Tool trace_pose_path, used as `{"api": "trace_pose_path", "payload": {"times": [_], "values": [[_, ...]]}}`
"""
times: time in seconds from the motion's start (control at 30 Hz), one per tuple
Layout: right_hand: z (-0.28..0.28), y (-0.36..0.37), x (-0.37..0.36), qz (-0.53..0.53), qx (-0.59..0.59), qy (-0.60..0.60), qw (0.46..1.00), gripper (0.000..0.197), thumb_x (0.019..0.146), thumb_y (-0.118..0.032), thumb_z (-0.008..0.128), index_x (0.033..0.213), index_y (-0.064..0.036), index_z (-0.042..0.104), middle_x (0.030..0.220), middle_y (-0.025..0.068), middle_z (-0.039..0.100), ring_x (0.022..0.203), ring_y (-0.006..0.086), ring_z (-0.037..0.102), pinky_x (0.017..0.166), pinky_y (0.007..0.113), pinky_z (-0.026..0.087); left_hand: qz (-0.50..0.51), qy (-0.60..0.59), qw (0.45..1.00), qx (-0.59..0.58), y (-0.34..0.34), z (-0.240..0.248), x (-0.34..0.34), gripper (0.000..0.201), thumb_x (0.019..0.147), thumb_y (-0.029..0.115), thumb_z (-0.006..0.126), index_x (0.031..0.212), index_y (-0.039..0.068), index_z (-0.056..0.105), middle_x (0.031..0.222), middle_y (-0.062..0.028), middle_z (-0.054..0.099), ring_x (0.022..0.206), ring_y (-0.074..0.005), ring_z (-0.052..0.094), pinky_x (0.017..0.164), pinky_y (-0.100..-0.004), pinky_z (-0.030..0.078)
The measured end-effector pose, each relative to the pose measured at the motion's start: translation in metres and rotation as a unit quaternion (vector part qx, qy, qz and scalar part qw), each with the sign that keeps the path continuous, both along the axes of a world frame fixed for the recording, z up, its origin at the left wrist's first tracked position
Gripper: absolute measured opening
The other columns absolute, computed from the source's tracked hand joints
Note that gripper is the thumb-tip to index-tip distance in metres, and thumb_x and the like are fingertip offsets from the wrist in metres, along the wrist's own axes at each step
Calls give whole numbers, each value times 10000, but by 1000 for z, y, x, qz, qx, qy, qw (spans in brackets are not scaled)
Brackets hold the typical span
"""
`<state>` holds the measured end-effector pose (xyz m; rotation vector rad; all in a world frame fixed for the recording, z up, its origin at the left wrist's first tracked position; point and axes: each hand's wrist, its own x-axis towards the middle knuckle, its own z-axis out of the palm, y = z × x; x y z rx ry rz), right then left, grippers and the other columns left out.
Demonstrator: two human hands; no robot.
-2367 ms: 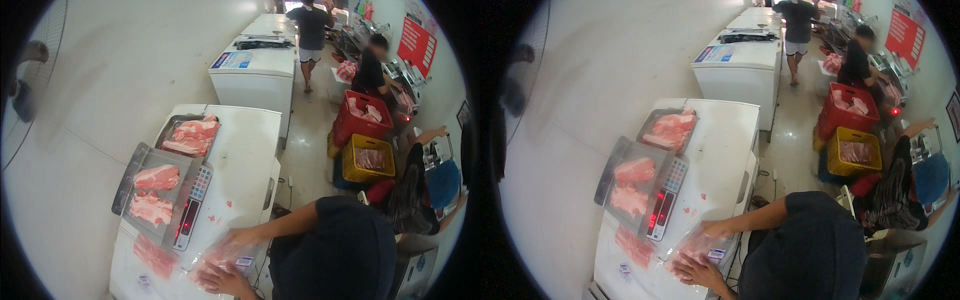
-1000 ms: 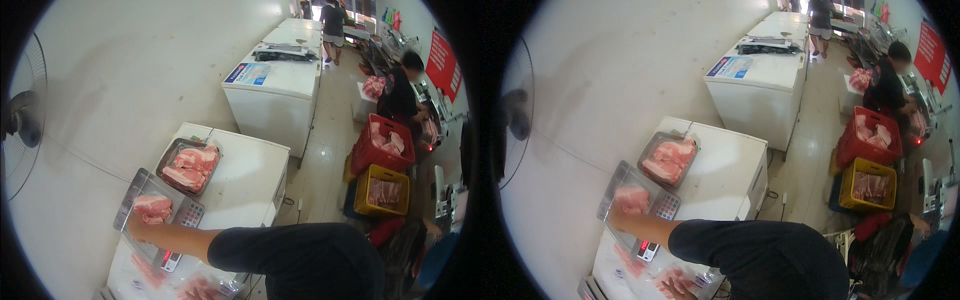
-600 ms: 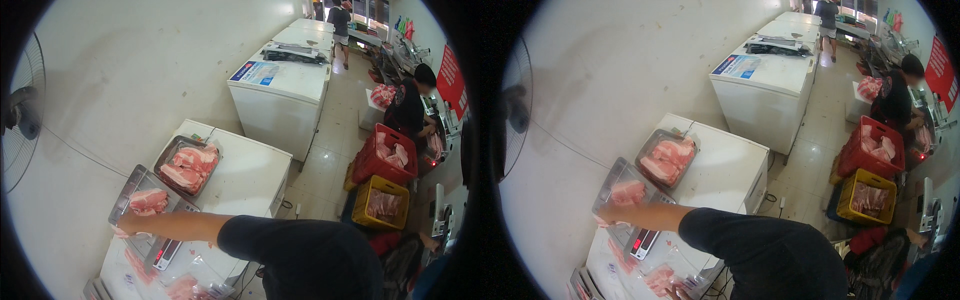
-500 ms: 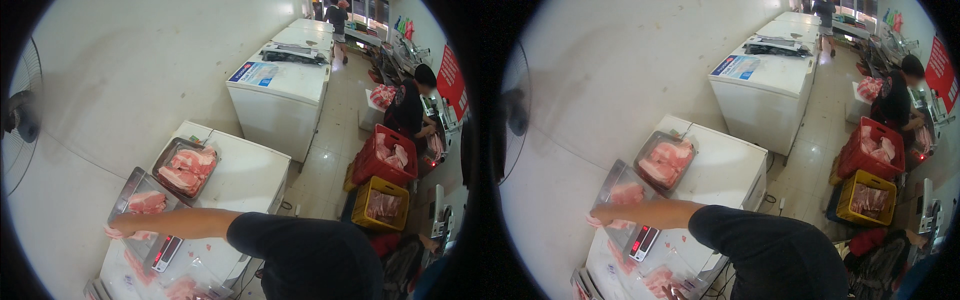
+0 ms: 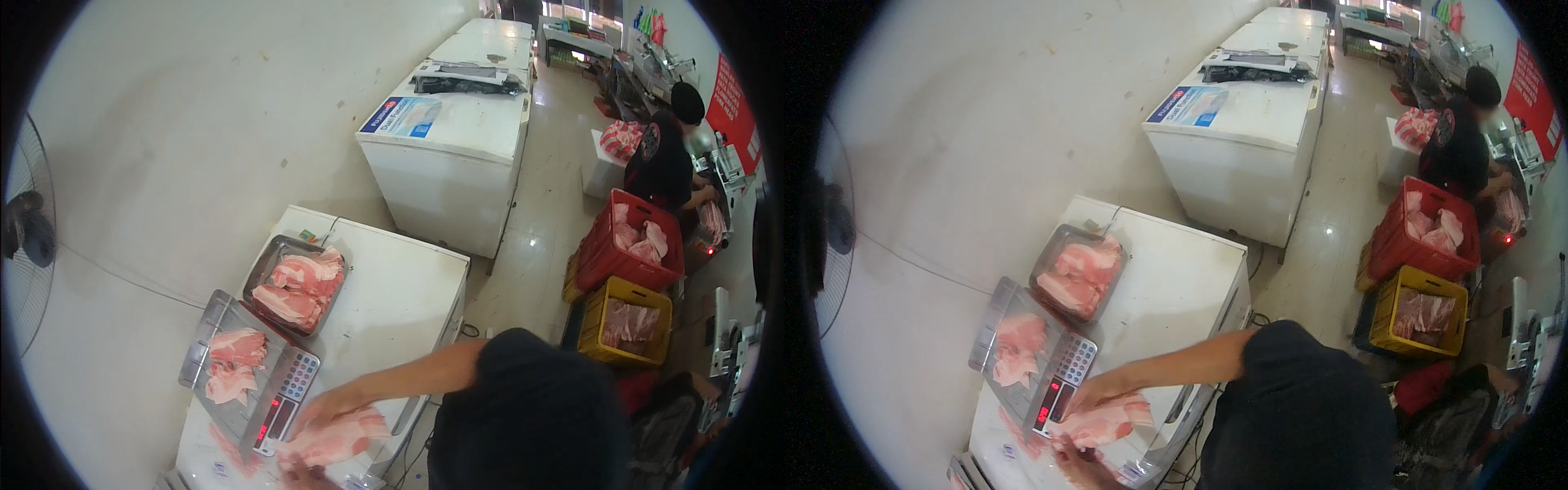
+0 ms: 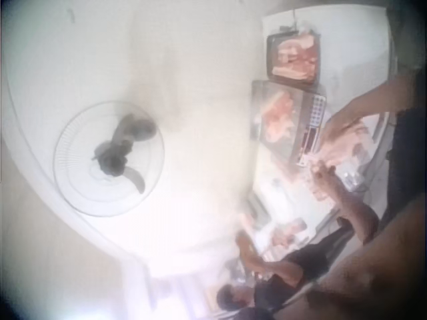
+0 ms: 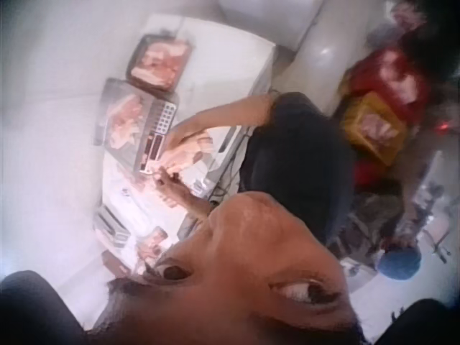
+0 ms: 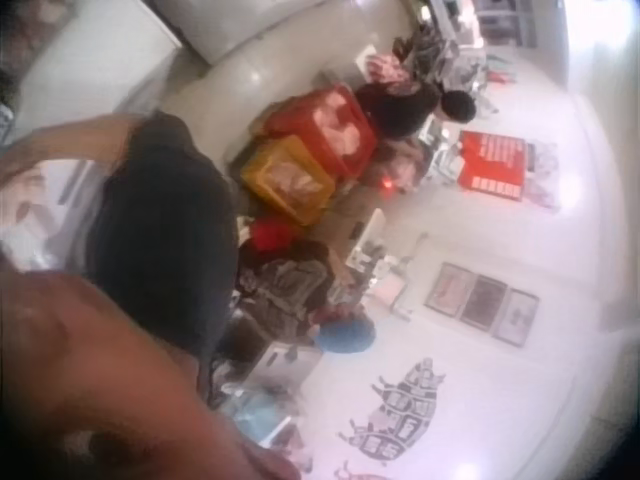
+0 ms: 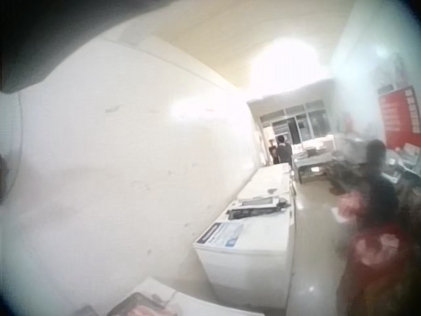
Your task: The person picks up slices of raw meat from a metal tray, places them onto a digital scale to weigh them, and then puts the weighed portions into plastic bags.
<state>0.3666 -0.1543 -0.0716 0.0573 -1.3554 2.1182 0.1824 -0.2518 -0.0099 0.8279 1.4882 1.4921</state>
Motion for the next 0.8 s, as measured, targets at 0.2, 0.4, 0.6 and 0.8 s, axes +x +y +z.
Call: {"api": "trace_pose_path", "payload": {"times": [0.2, 0.4, 0.6, 0.8], "values": [[-46, -86, 20, 64, -389, 121, 911, 601, 1116, -414, 486, 1632, -124, 378, 1556, 138, 505, 1457, 274, 495, 1124, 474, 494, -69, 366, 923, 95, -11, -96, -31, 384, 989, 334, 765, 1102, -10, 641, 939, -117, 646, 824, -261, 634, 708, -409, 530], [-82, -66, 26, 122, -284, 163, 937, 565, 1100, -356, 515, 1604, -128, 398, 1557, 134, 496, 1422, 313, 520, 1034, 563, 548, -175, 629, 720, -237, -45, -69, -27, 611, 918, 543, 764, 1034, -43, 637, 963, -249, 677, 913, -439, 649, 854, -572, 517], [-105, -54, -15, 248, -312, 48, 916, 700, 1039, -347, 604, 1636, -99, 335, 1595, 111, 459, 1429, 293, 501, 1081, 567, 499, -55, 565, 816, -106, -57, -126, -70, 86, 878, 55, 637, 936, 2, 671, 908, -199, 671, 827, -394, 672, 691, -507, 528], [-84, -26, -24, 114, -310, -318, 889, 679, 1013, -177, 649, 1628, -57, 387, 1552, 116, 513, 1287, 157, 589, 1078, 320, 490, -57, 618, 784, 20, -42, -101, -66, 128, 877, 165, 730, 919, 63, 664, 866, -112, 608, 826, -332, 645, 667, -467, 532]]}}
